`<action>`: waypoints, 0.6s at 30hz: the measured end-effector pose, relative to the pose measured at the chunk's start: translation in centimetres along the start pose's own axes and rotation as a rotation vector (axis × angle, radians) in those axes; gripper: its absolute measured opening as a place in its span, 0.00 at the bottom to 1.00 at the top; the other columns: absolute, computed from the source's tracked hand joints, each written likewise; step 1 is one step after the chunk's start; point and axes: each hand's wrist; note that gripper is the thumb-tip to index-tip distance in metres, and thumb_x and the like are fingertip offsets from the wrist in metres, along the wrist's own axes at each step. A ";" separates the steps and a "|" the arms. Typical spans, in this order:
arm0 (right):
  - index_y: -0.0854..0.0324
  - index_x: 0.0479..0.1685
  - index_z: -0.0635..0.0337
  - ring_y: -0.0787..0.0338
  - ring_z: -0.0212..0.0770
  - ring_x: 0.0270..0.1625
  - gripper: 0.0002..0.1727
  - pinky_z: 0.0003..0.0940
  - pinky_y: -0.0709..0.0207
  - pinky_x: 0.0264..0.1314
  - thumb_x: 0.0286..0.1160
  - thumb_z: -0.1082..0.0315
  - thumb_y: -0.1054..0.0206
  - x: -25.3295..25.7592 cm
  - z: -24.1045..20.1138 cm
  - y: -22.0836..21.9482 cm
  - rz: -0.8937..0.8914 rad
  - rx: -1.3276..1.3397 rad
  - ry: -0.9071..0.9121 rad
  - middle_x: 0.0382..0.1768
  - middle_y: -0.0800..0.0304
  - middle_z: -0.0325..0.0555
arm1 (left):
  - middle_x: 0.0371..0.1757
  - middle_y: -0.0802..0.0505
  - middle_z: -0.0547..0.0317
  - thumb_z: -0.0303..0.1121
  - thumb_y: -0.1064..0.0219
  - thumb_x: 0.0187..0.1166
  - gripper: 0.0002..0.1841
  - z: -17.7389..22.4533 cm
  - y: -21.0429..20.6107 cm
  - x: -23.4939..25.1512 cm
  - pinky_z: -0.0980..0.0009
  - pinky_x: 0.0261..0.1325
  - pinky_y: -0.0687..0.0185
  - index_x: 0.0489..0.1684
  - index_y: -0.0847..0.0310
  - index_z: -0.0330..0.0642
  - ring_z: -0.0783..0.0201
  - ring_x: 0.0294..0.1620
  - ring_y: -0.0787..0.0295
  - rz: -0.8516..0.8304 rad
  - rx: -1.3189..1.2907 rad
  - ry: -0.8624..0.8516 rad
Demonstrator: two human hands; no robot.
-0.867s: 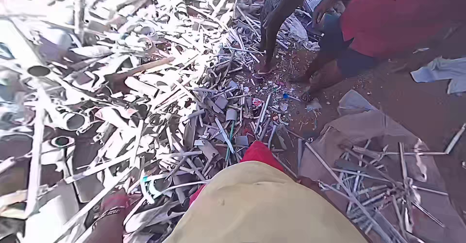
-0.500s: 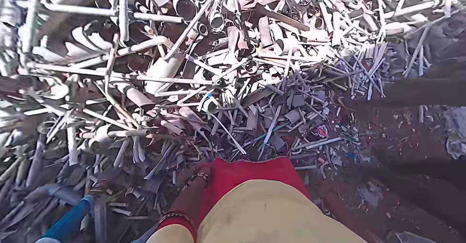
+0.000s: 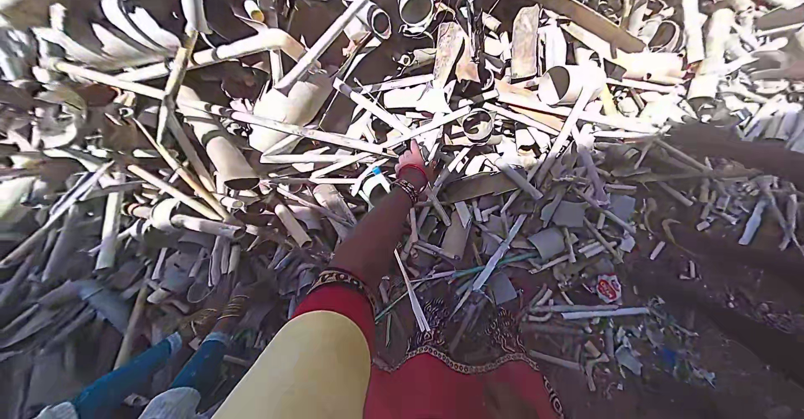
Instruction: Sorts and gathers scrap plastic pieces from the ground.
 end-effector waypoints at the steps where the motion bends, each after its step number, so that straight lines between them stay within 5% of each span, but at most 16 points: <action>1: 0.25 0.76 0.74 0.16 0.66 0.74 0.23 0.61 0.32 0.82 0.89 0.66 0.42 0.2 1.7 -0.2 -0.020 0.018 -0.055 0.69 0.16 0.70 | 0.77 0.21 0.26 0.51 0.29 0.80 0.55 1.4 0.7 2.2 0.38 0.79 0.30 0.95 0.71 0.35 0.35 0.80 0.24 -0.037 0.021 0.062; 4: 0.24 0.74 0.76 0.16 0.67 0.72 0.23 0.62 0.31 0.81 0.87 0.67 0.40 0.8 7.1 0.2 0.146 0.145 -0.201 0.67 0.15 0.73 | 0.81 0.28 0.22 0.50 0.23 0.75 0.66 2.7 -0.3 7.9 0.43 0.82 0.31 0.93 0.87 0.34 0.37 0.82 0.26 -0.092 -0.055 0.131; 9: 0.26 0.73 0.79 0.15 0.64 0.69 0.22 0.55 0.27 0.77 0.88 0.69 0.42 2.1 10.1 3.5 0.382 0.362 -0.344 0.65 0.16 0.74 | 0.74 0.19 0.26 0.32 0.31 0.78 0.48 3.2 -3.5 9.0 0.41 0.74 0.23 0.94 0.65 0.35 0.36 0.75 0.18 -0.034 -0.153 0.135; 14: 0.26 0.72 0.80 0.12 0.64 0.64 0.22 0.56 0.23 0.72 0.87 0.70 0.40 3.6 2.9 8.7 0.510 0.430 -0.117 0.62 0.14 0.76 | 0.68 0.15 0.26 0.34 0.33 0.83 0.40 6.5 -4.7 -1.3 0.41 0.72 0.22 0.90 0.56 0.32 0.36 0.71 0.16 -0.124 -0.248 0.160; 18: 0.33 0.77 0.76 0.10 0.51 0.59 0.24 0.44 0.18 0.60 0.96 0.66 0.57 5.0 -6.3 13.5 0.553 0.818 0.057 0.63 0.14 0.68 | 0.71 0.17 0.27 0.30 0.33 0.83 0.40 4.8 -7.7 -14.2 0.45 0.74 0.22 0.91 0.57 0.34 0.38 0.71 0.16 -0.280 -0.463 0.248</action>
Point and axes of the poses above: each hand's wrist, its own x-axis towards the middle knuckle, its own y-axis out of the back of the hand, z = x × y
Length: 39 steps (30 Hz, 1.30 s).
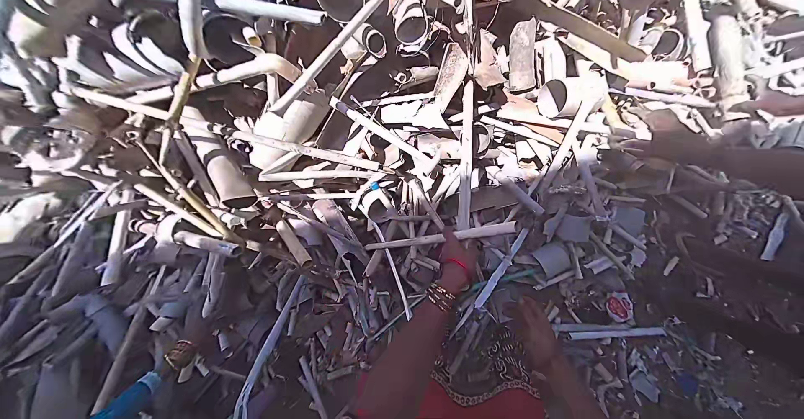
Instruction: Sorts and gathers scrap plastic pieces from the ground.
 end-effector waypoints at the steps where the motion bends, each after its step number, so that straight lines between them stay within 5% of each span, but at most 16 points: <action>1: 0.35 0.80 0.74 0.12 0.50 0.62 0.26 0.44 0.19 0.62 0.98 0.63 0.63 0.1 -2.4 -0.9 -0.045 0.088 -0.004 0.66 0.16 0.67 | 0.68 0.16 0.25 0.28 0.32 0.81 0.40 -2.7 -1.4 -2.3 0.44 0.71 0.21 0.90 0.54 0.33 0.36 0.68 0.14 -0.007 -0.050 0.002; 5: 0.46 0.88 0.67 0.15 0.49 0.66 0.33 0.46 0.22 0.66 0.97 0.52 0.71 -1.2 -7.7 -4.3 -0.329 0.219 -0.009 0.72 0.21 0.62 | 0.64 0.14 0.24 0.28 0.30 0.78 0.39 -10.2 -3.4 -10.7 0.43 0.74 0.23 0.87 0.50 0.27 0.34 0.67 0.14 -0.073 -0.060 -0.054; 7: 0.45 0.84 0.68 0.12 0.44 0.52 0.24 0.40 0.17 0.54 0.96 0.66 0.55 -3.7 -8.9 -6.3 -0.296 0.066 0.035 0.59 0.17 0.59 | 0.66 0.14 0.24 0.32 0.32 0.82 0.40 -10.5 -2.0 -13.7 0.43 0.76 0.25 0.90 0.54 0.29 0.34 0.70 0.15 -0.173 0.080 -0.030; 9: 0.49 0.88 0.72 0.14 0.52 0.61 0.38 0.45 0.19 0.65 0.79 0.81 0.35 -6.0 -8.9 -6.7 -0.183 -0.115 0.052 0.68 0.23 0.70 | 0.68 0.14 0.25 0.40 0.34 0.86 0.42 -9.7 -0.5 -16.1 0.42 0.77 0.25 0.93 0.59 0.33 0.34 0.71 0.15 -0.307 0.265 -0.057; 11: 0.51 0.89 0.70 0.16 0.55 0.64 0.44 0.47 0.21 0.68 0.70 0.86 0.33 -7.5 -8.6 -5.3 -0.102 -0.174 0.034 0.73 0.27 0.72 | 0.69 0.15 0.26 0.51 0.35 0.85 0.46 -9.0 0.8 -18.0 0.41 0.77 0.25 0.93 0.59 0.34 0.34 0.72 0.16 -0.402 0.433 -0.159; 14: 0.47 0.87 0.65 0.17 0.46 0.47 0.36 0.42 0.21 0.52 0.77 0.83 0.40 -9.5 -8.5 -0.4 -0.018 -0.223 -0.015 0.61 0.22 0.63 | 0.80 0.24 0.26 0.59 0.37 0.83 0.49 -8.5 2.1 -19.2 0.39 0.81 0.32 0.94 0.56 0.35 0.32 0.82 0.29 -0.458 0.689 -0.340; 18: 0.44 0.82 0.65 0.26 0.31 0.24 0.25 0.26 0.28 0.28 0.87 0.77 0.47 -14.0 -7.7 3.6 -0.037 -0.189 0.004 0.34 0.27 0.42 | 0.88 0.35 0.27 0.57 0.35 0.83 0.50 -7.8 2.8 -18.4 0.37 0.84 0.39 0.95 0.60 0.36 0.32 0.89 0.38 -0.427 0.894 -0.412; 19: 0.42 0.80 0.67 0.23 0.30 0.27 0.23 0.24 0.25 0.32 0.90 0.73 0.45 -15.3 -6.7 3.6 -0.059 -0.228 0.042 0.35 0.25 0.42 | 0.89 0.36 0.27 0.55 0.35 0.84 0.50 -7.9 2.4 -18.6 0.37 0.85 0.41 0.96 0.62 0.35 0.32 0.89 0.40 -0.436 0.930 -0.414; 21: 0.43 0.85 0.71 0.15 0.40 0.52 0.31 0.35 0.21 0.60 0.87 0.69 0.39 -17.7 -4.6 3.3 -0.117 -0.311 0.080 0.59 0.18 0.59 | 0.89 0.37 0.28 0.51 0.37 0.86 0.48 -8.0 1.0 -19.3 0.38 0.86 0.42 0.96 0.64 0.34 0.33 0.90 0.41 -0.470 1.020 -0.449; 23: 0.46 0.88 0.70 0.17 0.44 0.67 0.38 0.38 0.24 0.73 0.81 0.71 0.33 -19.8 -2.5 2.4 -0.182 -0.299 0.095 0.72 0.24 0.65 | 0.90 0.38 0.30 0.46 0.37 0.88 0.45 -8.0 -0.5 -20.1 0.38 0.87 0.44 0.96 0.65 0.36 0.35 0.91 0.43 -0.522 1.124 -0.504; 27: 0.46 0.87 0.69 0.18 0.48 0.71 0.47 0.42 0.24 0.75 0.65 0.79 0.23 -22.8 1.2 2.5 -0.230 -0.269 0.019 0.74 0.25 0.66 | 0.88 0.35 0.29 0.43 0.37 0.87 0.45 -9.5 -3.3 -22.5 0.38 0.86 0.43 0.96 0.67 0.36 0.34 0.90 0.41 -0.677 1.262 -0.516; 29: 0.45 0.88 0.70 0.19 0.51 0.73 0.47 0.44 0.26 0.77 0.64 0.81 0.23 -24.0 3.1 3.8 -0.235 -0.268 0.018 0.75 0.26 0.68 | 0.85 0.30 0.28 0.48 0.37 0.88 0.46 -9.8 -4.1 -23.7 0.41 0.85 0.38 0.95 0.64 0.33 0.35 0.86 0.32 -0.806 1.261 -0.531; 32: 0.44 0.87 0.74 0.27 0.60 0.81 0.45 0.51 0.36 0.85 0.65 0.83 0.25 -27.5 6.6 5.7 -0.155 -0.314 -0.011 0.81 0.32 0.73 | 0.84 0.28 0.28 0.39 0.38 0.89 0.40 -9.0 -3.9 -24.6 0.45 0.88 0.41 0.92 0.59 0.26 0.36 0.86 0.31 -1.002 1.183 -0.629; 34: 0.49 0.90 0.73 0.25 0.64 0.79 0.44 0.55 0.36 0.84 0.72 0.83 0.30 -30.9 11.0 6.2 -0.109 -0.336 -0.123 0.81 0.32 0.75 | 0.79 0.22 0.28 0.37 0.39 0.90 0.39 -8.8 -3.3 -23.1 0.46 0.86 0.37 0.91 0.58 0.26 0.37 0.82 0.26 -0.987 1.144 -0.640; 36: 0.50 0.91 0.67 0.15 0.64 0.64 0.40 0.58 0.25 0.69 0.78 0.80 0.36 -34.5 16.9 5.6 -0.022 -0.266 -0.269 0.71 0.24 0.74 | 0.71 0.15 0.29 0.37 0.38 0.90 0.36 -8.1 -2.6 -18.9 0.47 0.81 0.29 0.90 0.52 0.28 0.41 0.74 0.17 -0.893 1.078 -0.679; 39: 0.56 0.93 0.62 0.15 0.59 0.55 0.41 0.54 0.22 0.60 0.82 0.77 0.39 -41.7 27.5 -0.5 0.174 0.046 -0.478 0.65 0.21 0.70 | 0.69 0.16 0.25 0.36 0.40 0.91 0.33 -7.4 0.0 -13.8 0.44 0.77 0.28 0.90 0.50 0.30 0.37 0.70 0.16 -0.644 1.012 -0.637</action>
Point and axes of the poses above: each hand's wrist, its own x-axis towards the middle knuckle, its own y-axis out of the back of the hand, z = x × y
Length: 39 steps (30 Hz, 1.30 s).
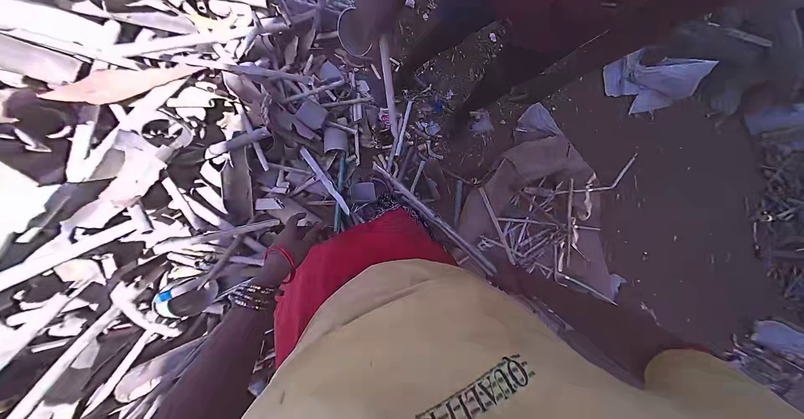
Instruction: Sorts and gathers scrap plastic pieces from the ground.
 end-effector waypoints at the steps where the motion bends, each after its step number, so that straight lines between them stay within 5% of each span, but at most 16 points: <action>1: 0.59 0.95 0.60 0.13 0.56 0.50 0.43 0.52 0.19 0.54 0.82 0.76 0.39 -0.7 4.5 -2.3 0.043 0.118 -0.053 0.63 0.20 0.69 | 0.70 0.17 0.23 0.36 0.41 0.91 0.33 -1.6 0.9 0.0 0.40 0.79 0.32 0.90 0.48 0.30 0.33 0.73 0.19 0.071 0.029 0.052; 3: 0.58 0.93 0.65 0.11 0.55 0.44 0.45 0.50 0.16 0.45 0.77 0.77 0.35 -2.6 11.0 -5.9 0.211 0.325 -0.092 0.58 0.18 0.73 | 0.71 0.18 0.22 0.37 0.40 0.90 0.31 -5.3 2.5 0.4 0.35 0.80 0.35 0.87 0.43 0.28 0.29 0.76 0.23 0.181 0.091 0.124; 6: 0.52 0.92 0.68 0.15 0.62 0.65 0.40 0.52 0.24 0.69 0.81 0.78 0.37 -7.1 10.6 -4.7 0.407 0.387 -0.425 0.73 0.24 0.74 | 0.71 0.18 0.20 0.38 0.40 0.90 0.31 -8.8 3.4 -0.4 0.34 0.80 0.36 0.86 0.43 0.25 0.28 0.77 0.24 0.219 0.100 0.186; 8: 0.44 0.87 0.77 0.25 0.63 0.81 0.34 0.51 0.36 0.84 0.87 0.67 0.37 -7.4 10.1 -1.5 0.498 0.260 -0.563 0.80 0.30 0.75 | 0.75 0.21 0.21 0.39 0.40 0.90 0.32 -10.0 3.5 -1.2 0.36 0.83 0.38 0.86 0.41 0.25 0.29 0.80 0.27 0.199 0.121 0.258; 9: 0.40 0.83 0.81 0.26 0.63 0.82 0.35 0.49 0.37 0.85 0.90 0.57 0.40 -7.3 9.8 0.3 0.538 0.117 -0.550 0.78 0.29 0.78 | 0.75 0.21 0.21 0.39 0.39 0.90 0.31 -10.4 3.3 -1.3 0.37 0.83 0.38 0.84 0.39 0.24 0.30 0.80 0.27 0.188 0.132 0.289; 11: 0.24 0.66 0.87 0.13 0.69 0.67 0.41 0.51 0.23 0.73 0.86 0.45 0.39 -4.0 11.4 1.3 0.866 -0.221 -0.359 0.61 0.16 0.83 | 0.73 0.19 0.21 0.40 0.38 0.88 0.30 -11.5 2.7 -1.7 0.36 0.82 0.36 0.82 0.35 0.24 0.29 0.79 0.26 0.177 0.144 0.335; 13: 0.41 0.86 0.77 0.31 0.63 0.87 0.39 0.52 0.42 0.89 0.93 0.49 0.46 -1.1 5.7 5.7 0.486 -0.197 -0.437 0.83 0.33 0.74 | 0.74 0.19 0.23 0.41 0.41 0.91 0.31 -12.4 2.0 -1.7 0.38 0.82 0.35 0.85 0.40 0.25 0.31 0.79 0.25 0.155 0.071 0.374; 16: 0.33 0.82 0.77 0.20 0.69 0.76 0.28 0.60 0.34 0.83 0.93 0.63 0.44 7.3 -1.2 6.4 0.494 -0.257 0.056 0.71 0.20 0.77 | 0.75 0.19 0.27 0.39 0.44 0.92 0.30 -13.4 0.2 -2.6 0.42 0.84 0.36 0.87 0.42 0.28 0.35 0.80 0.24 0.190 -0.105 0.421; 18: 0.39 0.87 0.72 0.22 0.64 0.79 0.28 0.56 0.36 0.85 0.94 0.65 0.47 10.3 -9.9 6.5 0.257 -0.351 0.239 0.75 0.22 0.72 | 0.77 0.21 0.26 0.40 0.44 0.93 0.29 -15.1 -1.5 -3.0 0.41 0.85 0.39 0.86 0.40 0.28 0.35 0.82 0.27 0.189 -0.143 0.444; 22: 0.37 0.86 0.70 0.18 0.60 0.76 0.27 0.52 0.32 0.82 0.93 0.66 0.47 13.1 -24.9 2.7 0.045 -0.536 0.467 0.72 0.19 0.70 | 0.80 0.23 0.26 0.40 0.45 0.92 0.30 -17.5 -6.1 -3.8 0.41 0.86 0.39 0.87 0.41 0.28 0.35 0.84 0.29 0.119 -0.270 0.552; 25: 0.36 0.86 0.68 0.20 0.63 0.78 0.27 0.57 0.35 0.84 0.94 0.64 0.49 16.5 -32.2 -0.3 -0.080 -0.836 0.423 0.73 0.20 0.70 | 0.79 0.22 0.27 0.40 0.45 0.93 0.30 -16.6 -10.5 -3.5 0.43 0.86 0.37 0.88 0.43 0.29 0.36 0.83 0.28 0.041 -0.427 0.611; 29: 0.33 0.86 0.62 0.26 0.62 0.83 0.27 0.60 0.37 0.85 0.92 0.61 0.47 25.1 -37.1 -4.5 -0.168 -1.122 0.307 0.79 0.24 0.66 | 0.83 0.24 0.33 0.38 0.51 0.96 0.27 -14.0 -19.9 0.2 0.45 0.88 0.39 0.89 0.42 0.34 0.40 0.86 0.30 -0.244 -0.485 0.500; 33: 0.36 0.87 0.63 0.32 0.62 0.88 0.32 0.60 0.41 0.88 0.91 0.55 0.43 36.5 -39.6 -8.7 -0.095 -1.027 0.192 0.84 0.31 0.66 | 0.85 0.25 0.39 0.44 0.56 0.96 0.27 -14.4 -32.8 7.2 0.38 0.88 0.46 0.85 0.31 0.36 0.40 0.89 0.35 -0.373 -0.339 0.460; 36: 0.40 0.87 0.71 0.30 0.59 0.86 0.32 0.53 0.40 0.88 0.92 0.58 0.44 42.8 -40.2 -11.9 -0.002 -0.771 0.143 0.82 0.30 0.69 | 0.80 0.19 0.41 0.41 0.49 0.94 0.23 -14.7 -33.3 8.8 0.37 0.83 0.39 0.82 0.27 0.41 0.42 0.84 0.28 -0.310 -0.374 0.406; 39: 0.44 0.86 0.78 0.30 0.64 0.86 0.41 0.56 0.40 0.88 0.83 0.60 0.31 50.5 -38.5 -14.2 0.104 -0.486 0.201 0.81 0.31 0.74 | 0.72 0.15 0.31 0.31 0.44 0.91 0.22 -16.3 -27.5 10.7 0.49 0.82 0.30 0.78 0.30 0.25 0.42 0.76 0.19 0.007 -0.945 0.620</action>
Point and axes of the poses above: each hand's wrist, its own x-axis towards the middle knuckle, its own y-axis out of the back of the hand, z = x × y
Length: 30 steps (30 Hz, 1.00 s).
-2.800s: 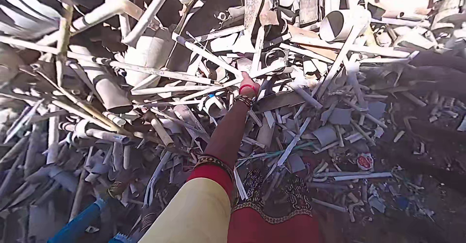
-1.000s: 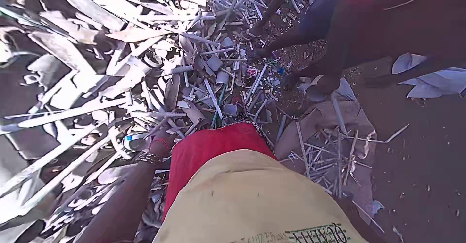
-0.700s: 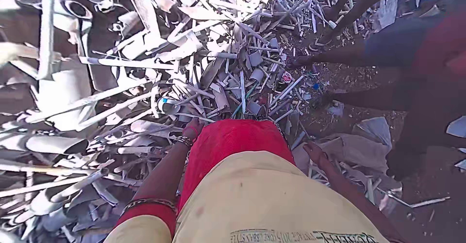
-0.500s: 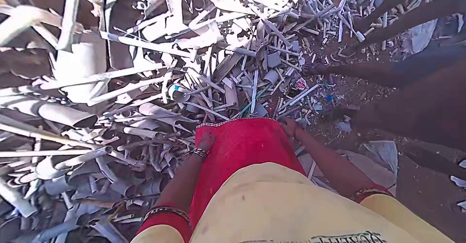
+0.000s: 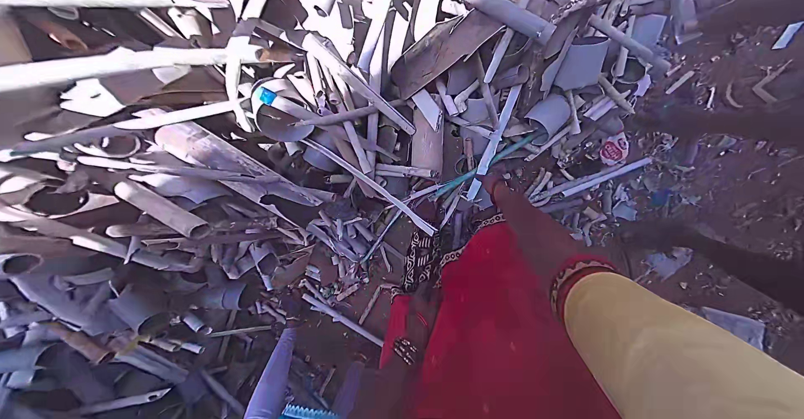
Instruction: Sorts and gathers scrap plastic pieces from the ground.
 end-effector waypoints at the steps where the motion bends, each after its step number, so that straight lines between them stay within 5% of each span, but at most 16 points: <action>1: 0.47 0.88 0.77 0.33 0.64 0.87 0.45 0.56 0.42 0.89 0.81 0.59 0.28 1.7 0.1 -0.7 0.019 0.106 -0.019 0.83 0.34 0.74 | 0.69 0.15 0.28 0.29 0.46 0.92 0.22 1.2 1.2 1.6 0.52 0.76 0.25 0.78 0.32 0.22 0.43 0.70 0.16 0.093 -0.238 0.003; 4: 0.41 0.86 0.71 0.28 0.62 0.83 0.42 0.58 0.34 0.84 0.80 0.56 0.27 5.2 0.8 -1.8 0.074 0.336 -0.046 0.81 0.30 0.71 | 0.72 0.19 0.34 0.37 0.59 0.97 0.25 6.9 5.6 7.3 0.60 0.64 0.22 0.83 0.40 0.27 0.52 0.63 0.16 0.166 -0.772 0.019; 7: 0.32 0.82 0.68 0.22 0.60 0.77 0.32 0.59 0.29 0.78 0.87 0.55 0.35 4.6 0.9 -1.0 0.046 0.362 -0.014 0.76 0.24 0.68 | 0.86 0.30 0.38 0.53 0.62 0.96 0.34 12.5 9.2 13.2 0.60 0.79 0.29 0.90 0.49 0.33 0.50 0.81 0.26 0.084 -1.095 -0.008; 9: 0.31 0.80 0.69 0.19 0.58 0.72 0.29 0.57 0.28 0.75 0.88 0.59 0.36 2.4 1.3 -0.2 0.060 0.355 0.015 0.72 0.21 0.68 | 0.84 0.29 0.37 0.49 0.56 0.96 0.32 15.3 9.9 15.9 0.61 0.77 0.27 0.89 0.48 0.33 0.50 0.78 0.25 0.133 -1.199 0.014; 11: 0.33 0.79 0.65 0.14 0.49 0.48 0.27 0.49 0.18 0.53 0.89 0.59 0.38 -0.7 2.3 0.9 0.071 0.363 0.003 0.57 0.18 0.62 | 0.60 0.20 0.42 0.42 0.52 0.95 0.23 16.5 8.6 16.7 0.64 0.55 0.21 0.77 0.36 0.33 0.56 0.51 0.21 0.283 -1.103 0.082; 15: 0.31 0.67 0.72 0.24 0.30 0.21 0.15 0.23 0.24 0.28 0.89 0.73 0.44 -10.0 2.1 3.6 0.024 0.520 0.035 0.27 0.25 0.41 | 0.53 0.16 0.43 0.32 0.48 0.93 0.18 14.4 8.4 12.9 0.65 0.53 0.21 0.73 0.29 0.29 0.59 0.45 0.20 0.274 -0.818 0.113; 16: 0.32 0.65 0.72 0.25 0.27 0.20 0.13 0.20 0.26 0.26 0.90 0.75 0.45 -12.5 2.2 3.9 0.010 0.583 0.031 0.25 0.26 0.38 | 0.54 0.17 0.42 0.32 0.48 0.93 0.18 14.0 8.7 11.9 0.64 0.53 0.24 0.72 0.29 0.28 0.58 0.46 0.22 0.279 -0.807 0.123; 19: 0.33 0.54 0.67 0.29 0.24 0.13 0.04 0.17 0.29 0.19 0.91 0.77 0.50 -19.2 3.4 4.3 0.016 0.785 0.026 0.18 0.30 0.33 | 0.77 0.23 0.28 0.34 0.51 0.95 0.23 12.2 10.0 9.7 0.52 0.74 0.25 0.82 0.36 0.27 0.43 0.73 0.20 0.346 -0.622 0.101; 24: 0.32 0.44 0.61 0.34 0.22 0.08 0.10 0.14 0.33 0.12 0.93 0.77 0.58 -21.4 4.0 7.5 -0.029 0.975 0.053 0.12 0.33 0.29 | 0.84 0.31 0.24 0.48 0.40 0.89 0.37 15.0 18.3 9.5 0.43 0.85 0.37 0.88 0.44 0.29 0.32 0.85 0.34 0.861 -0.181 0.053; 27: 0.32 0.46 0.62 0.35 0.21 0.10 0.07 0.14 0.36 0.14 0.88 0.79 0.54 -22.8 7.2 7.7 -0.092 0.737 0.100 0.13 0.35 0.28 | 0.79 0.25 0.22 0.48 0.38 0.88 0.40 17.6 22.6 11.1 0.42 0.83 0.33 0.87 0.48 0.22 0.34 0.81 0.26 0.710 -0.033 0.047; 30: 0.32 0.45 0.58 0.33 0.16 0.11 0.05 0.14 0.34 0.18 0.79 0.76 0.50 -28.8 12.9 4.5 -0.147 0.619 0.110 0.12 0.33 0.20 | 0.79 0.24 0.24 0.42 0.45 0.92 0.32 18.1 23.0 12.1 0.44 0.84 0.34 0.84 0.44 0.20 0.37 0.83 0.27 0.653 -0.044 0.078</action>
Point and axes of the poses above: each hand's wrist, its own x-axis towards the middle knuckle, its own y-axis out of the back of the hand, z = x × y
